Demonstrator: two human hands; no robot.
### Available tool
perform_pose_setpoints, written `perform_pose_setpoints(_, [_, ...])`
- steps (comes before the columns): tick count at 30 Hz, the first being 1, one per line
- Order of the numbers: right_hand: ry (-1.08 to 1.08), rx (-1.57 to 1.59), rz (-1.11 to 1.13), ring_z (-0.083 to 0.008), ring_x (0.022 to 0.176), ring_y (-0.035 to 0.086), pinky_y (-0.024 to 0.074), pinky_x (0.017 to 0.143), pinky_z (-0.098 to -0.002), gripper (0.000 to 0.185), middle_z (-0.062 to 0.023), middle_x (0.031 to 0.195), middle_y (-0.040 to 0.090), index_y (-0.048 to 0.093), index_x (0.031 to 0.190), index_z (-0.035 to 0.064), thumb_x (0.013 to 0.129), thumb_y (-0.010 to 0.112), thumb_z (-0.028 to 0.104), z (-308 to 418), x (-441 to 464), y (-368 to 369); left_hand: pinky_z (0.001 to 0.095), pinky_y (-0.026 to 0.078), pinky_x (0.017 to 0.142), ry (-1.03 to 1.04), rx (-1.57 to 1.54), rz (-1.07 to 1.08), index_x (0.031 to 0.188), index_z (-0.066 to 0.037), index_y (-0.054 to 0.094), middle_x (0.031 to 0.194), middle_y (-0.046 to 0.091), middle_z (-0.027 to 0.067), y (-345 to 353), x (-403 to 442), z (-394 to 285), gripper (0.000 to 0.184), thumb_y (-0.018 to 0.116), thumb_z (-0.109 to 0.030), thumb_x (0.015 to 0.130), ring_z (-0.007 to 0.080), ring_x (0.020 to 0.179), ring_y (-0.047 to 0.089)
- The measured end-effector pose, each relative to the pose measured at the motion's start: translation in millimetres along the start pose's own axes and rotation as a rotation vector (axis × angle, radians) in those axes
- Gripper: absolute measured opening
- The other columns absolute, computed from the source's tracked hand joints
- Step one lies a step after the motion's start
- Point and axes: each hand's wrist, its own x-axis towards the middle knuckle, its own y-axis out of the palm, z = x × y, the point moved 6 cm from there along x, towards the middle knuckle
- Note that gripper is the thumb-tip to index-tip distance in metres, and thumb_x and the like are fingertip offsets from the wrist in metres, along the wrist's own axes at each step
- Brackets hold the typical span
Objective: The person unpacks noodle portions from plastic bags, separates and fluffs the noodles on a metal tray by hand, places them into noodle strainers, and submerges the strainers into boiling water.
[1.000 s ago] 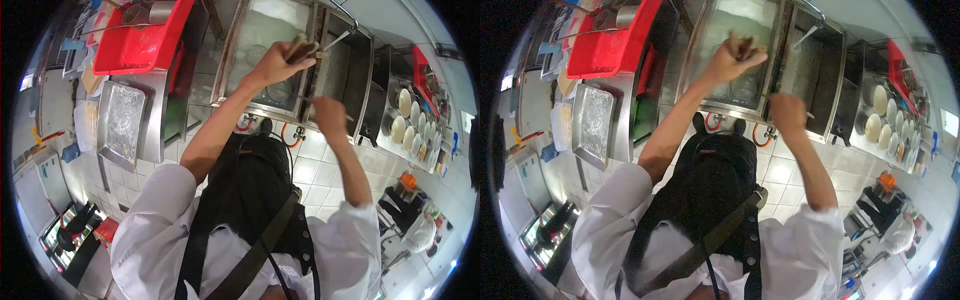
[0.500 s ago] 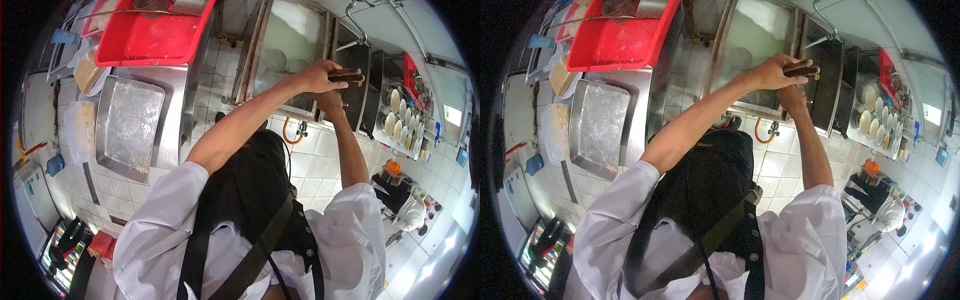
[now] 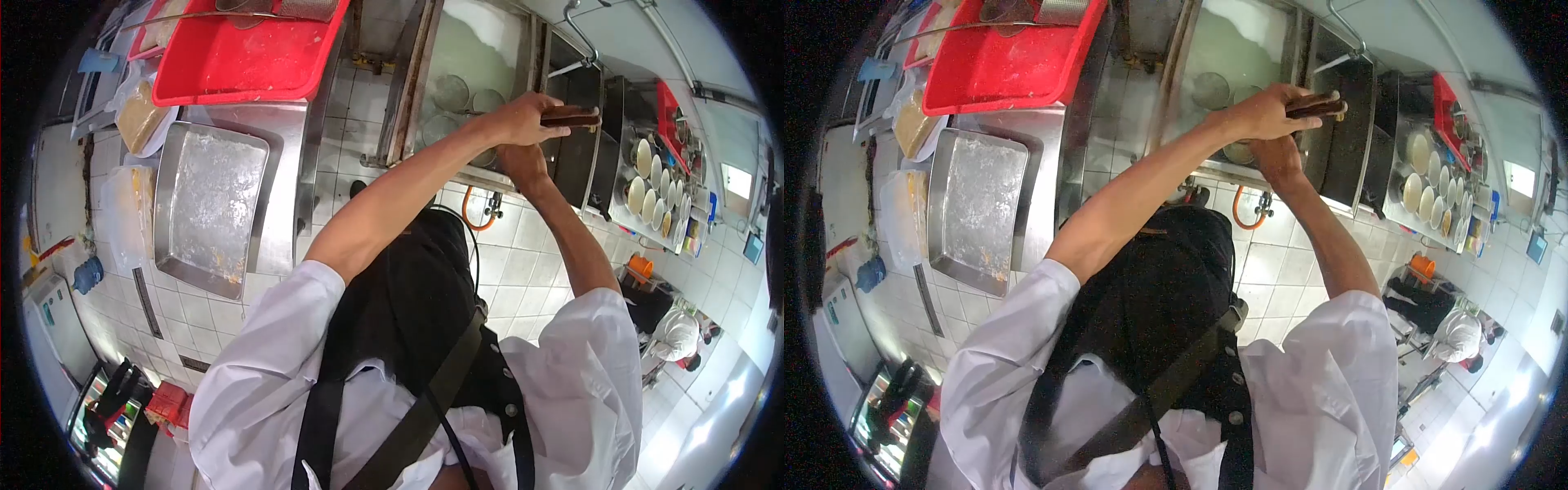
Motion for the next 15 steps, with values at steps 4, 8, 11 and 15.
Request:
perform_pose_setpoints(4, [-0.040, 0.021, 0.315, -0.0290, 0.119, 0.052, 0.0390, 0.100, -0.0488, 0.028, -0.0148, 0.119, 0.061, 0.069, 0.107, 0.0075, 0.082, 0.058, 0.015, 6.3, 2.7, -1.4, 0.0359, 0.047, 0.089, -0.033, 0.024, 0.023, 0.118, -0.009, 0.062, 0.104, 0.066, 0.0138, 2.9, -4.7, 5.6, 0.047, 0.068, -0.042, 0.084, 0.0275, 0.100, 0.062])
perform_pose_setpoints(8, [0.011, -0.056, 0.019, -0.0317, 0.120, 0.051, 0.0372, 0.101, -0.0490, 0.037, -0.0163, 0.123, 0.058, 0.061, 0.119, 0.0065, 0.084, 0.057, 0.016, -1.6, -1.8, 5.3, 0.0379, 0.047, 0.090, -0.005, 0.040, 0.014, 0.119, -0.009, 0.062, 0.107, 0.066, 0.0146, 4.3, -6.0, 6.7, 0.049, 0.068, -0.044, 0.085, 0.0295, 0.101, 0.061])
perform_pose_setpoints(11, [-0.002, 0.007, -0.020, -0.0333, 0.121, 0.051, 0.0367, 0.101, -0.0493, 0.043, -0.0176, 0.125, 0.057, 0.055, 0.126, 0.0055, 0.085, 0.055, 0.017, -10.5, 4.9, 18.7, 0.0390, 0.047, 0.090, 0.017, 0.046, -0.033, 0.120, -0.009, 0.061, 0.107, 0.066, 0.0156, 6.0, -7.9, 10.4, 0.049, 0.067, -0.044, 0.085, 0.0308, 0.100, 0.061])
perform_pose_setpoints(15, [0.021, 0.071, -0.005, -0.0338, 0.120, 0.051, 0.0356, 0.102, -0.0512, 0.043, -0.0196, 0.125, 0.056, 0.053, 0.127, 0.0029, 0.085, 0.053, 0.014, -14.7, -6.3, 16.3, 0.0389, 0.047, 0.090, 0.019, 0.085, -0.006, 0.119, -0.009, 0.061, 0.107, 0.066, 0.0164, 7.6, 0.1, 9.3, 0.050, 0.065, -0.045, 0.085, 0.0304, 0.100, 0.061])
